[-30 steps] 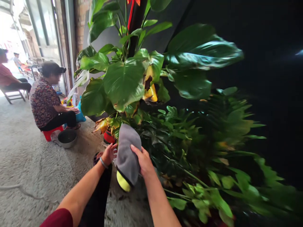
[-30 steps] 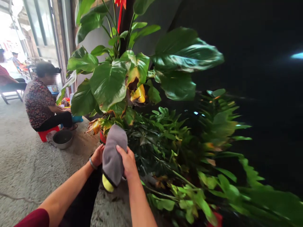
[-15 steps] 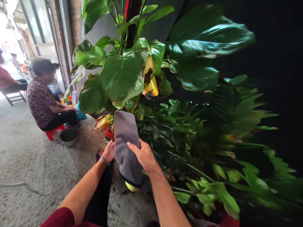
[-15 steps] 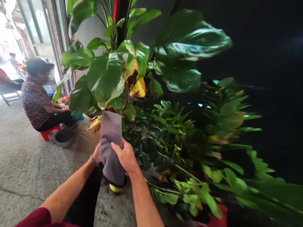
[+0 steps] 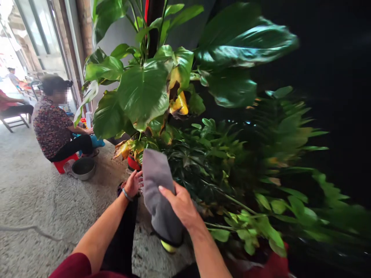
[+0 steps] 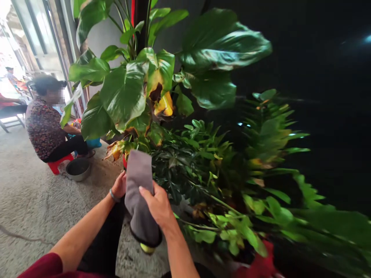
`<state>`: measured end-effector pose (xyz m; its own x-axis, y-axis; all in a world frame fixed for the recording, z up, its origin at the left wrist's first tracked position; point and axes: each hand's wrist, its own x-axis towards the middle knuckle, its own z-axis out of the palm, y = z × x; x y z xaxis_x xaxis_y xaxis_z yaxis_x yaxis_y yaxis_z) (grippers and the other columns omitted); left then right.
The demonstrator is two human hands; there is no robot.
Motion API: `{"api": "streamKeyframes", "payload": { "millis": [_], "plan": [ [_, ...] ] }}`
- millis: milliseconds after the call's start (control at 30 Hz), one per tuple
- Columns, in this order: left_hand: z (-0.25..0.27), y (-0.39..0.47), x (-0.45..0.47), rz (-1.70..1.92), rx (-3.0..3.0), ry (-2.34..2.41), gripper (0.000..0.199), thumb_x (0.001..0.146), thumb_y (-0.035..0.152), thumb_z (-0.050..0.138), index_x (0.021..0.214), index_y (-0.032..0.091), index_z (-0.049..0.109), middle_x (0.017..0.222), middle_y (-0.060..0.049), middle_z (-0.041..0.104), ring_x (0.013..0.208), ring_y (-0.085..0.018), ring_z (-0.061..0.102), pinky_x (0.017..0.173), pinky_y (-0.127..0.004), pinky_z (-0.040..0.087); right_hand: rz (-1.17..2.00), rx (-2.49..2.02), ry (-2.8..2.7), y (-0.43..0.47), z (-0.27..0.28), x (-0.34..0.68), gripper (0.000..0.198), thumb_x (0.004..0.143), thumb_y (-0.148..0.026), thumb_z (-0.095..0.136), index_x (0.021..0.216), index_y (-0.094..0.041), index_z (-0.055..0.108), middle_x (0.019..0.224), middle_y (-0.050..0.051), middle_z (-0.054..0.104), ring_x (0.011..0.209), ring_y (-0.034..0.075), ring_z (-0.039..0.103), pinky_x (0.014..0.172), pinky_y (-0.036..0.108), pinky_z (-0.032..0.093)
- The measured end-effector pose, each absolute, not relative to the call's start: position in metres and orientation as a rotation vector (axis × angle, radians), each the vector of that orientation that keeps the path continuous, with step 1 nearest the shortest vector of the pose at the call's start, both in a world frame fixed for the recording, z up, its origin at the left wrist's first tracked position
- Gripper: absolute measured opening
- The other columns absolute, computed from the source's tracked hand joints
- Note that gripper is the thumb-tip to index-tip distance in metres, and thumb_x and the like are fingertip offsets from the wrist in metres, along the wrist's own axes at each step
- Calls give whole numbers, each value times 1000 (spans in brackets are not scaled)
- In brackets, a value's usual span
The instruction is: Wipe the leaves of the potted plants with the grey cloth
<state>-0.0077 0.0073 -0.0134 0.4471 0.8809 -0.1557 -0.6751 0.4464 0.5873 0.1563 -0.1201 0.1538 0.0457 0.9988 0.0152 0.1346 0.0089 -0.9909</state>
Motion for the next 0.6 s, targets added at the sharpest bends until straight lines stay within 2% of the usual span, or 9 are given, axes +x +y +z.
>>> {"api": "streamKeyframes", "payload": {
  "millis": [133,233,300,400,467,600],
  "plan": [
    [-9,5,-6,1054,476,634,54,86,56,51,121,16,62,109,-10,63,90,-20,59,82,-31,44,1078,-1479,-1010,-92,135,168,44,59,-46,70,92,-17,73,80,7,76,85,30,69,78,40,53],
    [-5,5,-7,1055,468,663,48,90,51,47,116,15,65,105,-10,63,86,-19,58,79,-30,45,1149,-1571,-954,-120,101,160,37,54,-45,70,76,-15,74,68,9,74,77,34,70,72,44,54],
    [-4,4,-7,1054,471,661,46,91,49,47,117,15,65,103,-10,63,86,-18,57,78,-30,45,1207,-1579,-953,-156,94,157,35,55,-45,71,73,-15,74,69,9,74,79,35,70,74,44,54],
    [-3,4,-6,1052,487,662,44,91,45,49,118,14,64,105,-11,64,86,-18,57,78,-31,45,1317,-1486,-910,-203,117,172,39,60,-48,73,85,-17,75,80,9,76,84,33,71,78,42,55],
    [-2,3,-5,1052,495,666,43,92,43,48,119,13,64,103,-11,64,85,-18,58,76,-31,46,1317,-1454,-801,-212,145,194,44,59,-49,77,89,-17,74,79,9,76,76,32,71,72,41,56],
    [1,0,0,1061,510,669,39,91,38,51,118,15,65,96,-9,64,84,-17,59,74,-30,47,1013,-1496,-602,-178,172,226,42,52,-44,78,84,-18,72,69,6,74,69,29,71,65,36,55]
  ]
}}
